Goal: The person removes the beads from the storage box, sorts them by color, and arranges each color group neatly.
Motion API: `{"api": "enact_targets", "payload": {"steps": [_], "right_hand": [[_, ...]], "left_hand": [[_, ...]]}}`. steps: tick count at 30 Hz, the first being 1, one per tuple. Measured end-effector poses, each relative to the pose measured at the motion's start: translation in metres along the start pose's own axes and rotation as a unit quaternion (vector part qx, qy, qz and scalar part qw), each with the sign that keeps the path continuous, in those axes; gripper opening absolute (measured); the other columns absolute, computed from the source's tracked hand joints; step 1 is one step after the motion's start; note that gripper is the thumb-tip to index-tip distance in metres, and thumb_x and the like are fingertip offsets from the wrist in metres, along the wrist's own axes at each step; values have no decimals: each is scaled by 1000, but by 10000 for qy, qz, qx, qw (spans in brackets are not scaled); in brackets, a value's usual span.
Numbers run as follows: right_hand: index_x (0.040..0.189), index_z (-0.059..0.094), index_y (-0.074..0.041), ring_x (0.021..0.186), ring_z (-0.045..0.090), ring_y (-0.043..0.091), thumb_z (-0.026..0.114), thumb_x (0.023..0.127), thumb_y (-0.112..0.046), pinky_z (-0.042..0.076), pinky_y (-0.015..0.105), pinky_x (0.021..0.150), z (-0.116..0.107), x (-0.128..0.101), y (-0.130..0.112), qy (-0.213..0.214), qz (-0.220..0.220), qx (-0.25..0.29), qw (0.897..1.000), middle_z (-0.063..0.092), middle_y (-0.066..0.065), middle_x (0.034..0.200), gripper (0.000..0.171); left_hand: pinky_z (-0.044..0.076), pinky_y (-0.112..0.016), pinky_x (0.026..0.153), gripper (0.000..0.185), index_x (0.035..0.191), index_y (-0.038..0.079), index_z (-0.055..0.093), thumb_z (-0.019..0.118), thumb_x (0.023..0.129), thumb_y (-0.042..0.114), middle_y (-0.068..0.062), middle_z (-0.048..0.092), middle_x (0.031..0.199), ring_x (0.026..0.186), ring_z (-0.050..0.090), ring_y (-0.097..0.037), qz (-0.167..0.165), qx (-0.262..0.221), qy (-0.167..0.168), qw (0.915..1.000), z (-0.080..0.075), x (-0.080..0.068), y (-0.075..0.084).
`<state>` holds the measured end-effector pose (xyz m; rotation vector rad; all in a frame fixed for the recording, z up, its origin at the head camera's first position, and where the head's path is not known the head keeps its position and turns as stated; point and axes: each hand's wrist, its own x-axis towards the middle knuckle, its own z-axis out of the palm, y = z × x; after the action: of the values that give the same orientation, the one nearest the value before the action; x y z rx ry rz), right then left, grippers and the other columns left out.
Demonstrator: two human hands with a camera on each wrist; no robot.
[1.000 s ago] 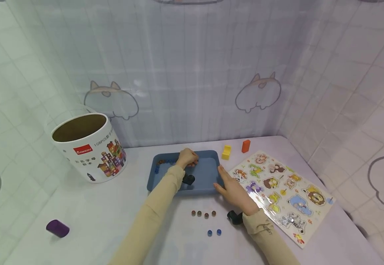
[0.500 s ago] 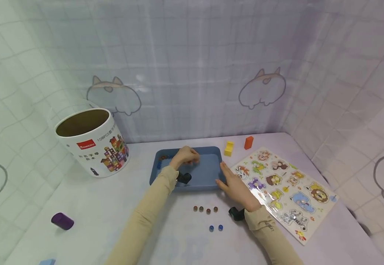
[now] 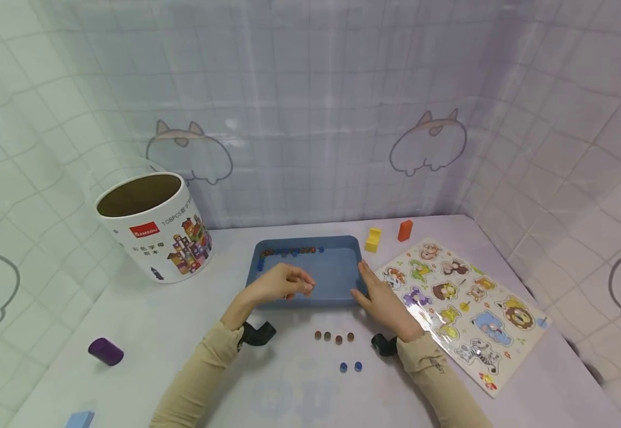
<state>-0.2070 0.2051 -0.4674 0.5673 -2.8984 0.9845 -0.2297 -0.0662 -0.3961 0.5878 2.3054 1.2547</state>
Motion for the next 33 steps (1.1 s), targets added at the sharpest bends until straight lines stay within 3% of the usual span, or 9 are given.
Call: {"api": "enact_targets", "payload": {"steps": [3,6,14,19,22,26,30,33], "right_hand": [[152,19,4,146,21,40,54,100,-25,25,54,116,0,1,0,-10,26,5,10000,17,24,159,69],[152,18,4,147,20,40,54,100,-25,25,54,116,-3,3,0,-30,44,-37,10000,16,23,160,70],[152,20,5,145,23,41,54,100,-27,26,55,115,0,0,-1,43,30,-22,10000,18,24,159,70],[151,20,6,145,24,42,54,100,-27,26,55,115,1,-1,-2,70,-12,10,10000,19,25,158,70],[151,20,7,144,24,43,54,100,-27,27,56,114,0,-1,-3,50,-71,-23,10000,19,27,158,70],[151,19,6,145,23,43,54,100,-26,26,56,114,-1,-1,-2,18,-41,-17,10000,17,26,158,70],[152,18,5,146,22,42,54,100,-26,26,56,115,-2,0,-1,-31,16,27,10000,16,24,159,71],[152,18,5,145,23,42,54,100,-26,26,57,114,-1,0,-1,-65,14,27,10000,16,25,159,71]], "left_hand": [[36,-24,48,18,105,5,71,63,95,18,-9,75,88,51,47,-15,-29,291,-139,9995,16,-20,-9],[37,-22,45,11,98,8,73,65,92,14,-6,73,80,48,48,-10,-113,696,-37,9975,31,-30,-17],[38,-22,46,4,88,14,74,72,86,17,5,67,62,47,52,-7,-267,1606,444,9857,59,-32,-26],[39,-22,47,6,82,17,73,75,84,22,8,64,56,47,52,-7,-348,1841,552,9807,66,-33,-28],[38,-23,47,9,90,16,73,72,87,25,4,67,60,48,54,-9,-391,1632,453,9848,59,-34,-21],[38,-25,47,25,111,11,70,64,94,29,-8,72,75,51,55,-21,-183,887,255,9956,33,-25,-4],[38,-28,53,34,127,8,62,57,99,27,-19,71,96,59,54,-29,-12,-205,117,9997,4,1,3],[36,-29,56,36,133,13,58,56,100,25,-18,70,106,64,56,-25,-178,-857,200,9960,-11,27,0]]}}
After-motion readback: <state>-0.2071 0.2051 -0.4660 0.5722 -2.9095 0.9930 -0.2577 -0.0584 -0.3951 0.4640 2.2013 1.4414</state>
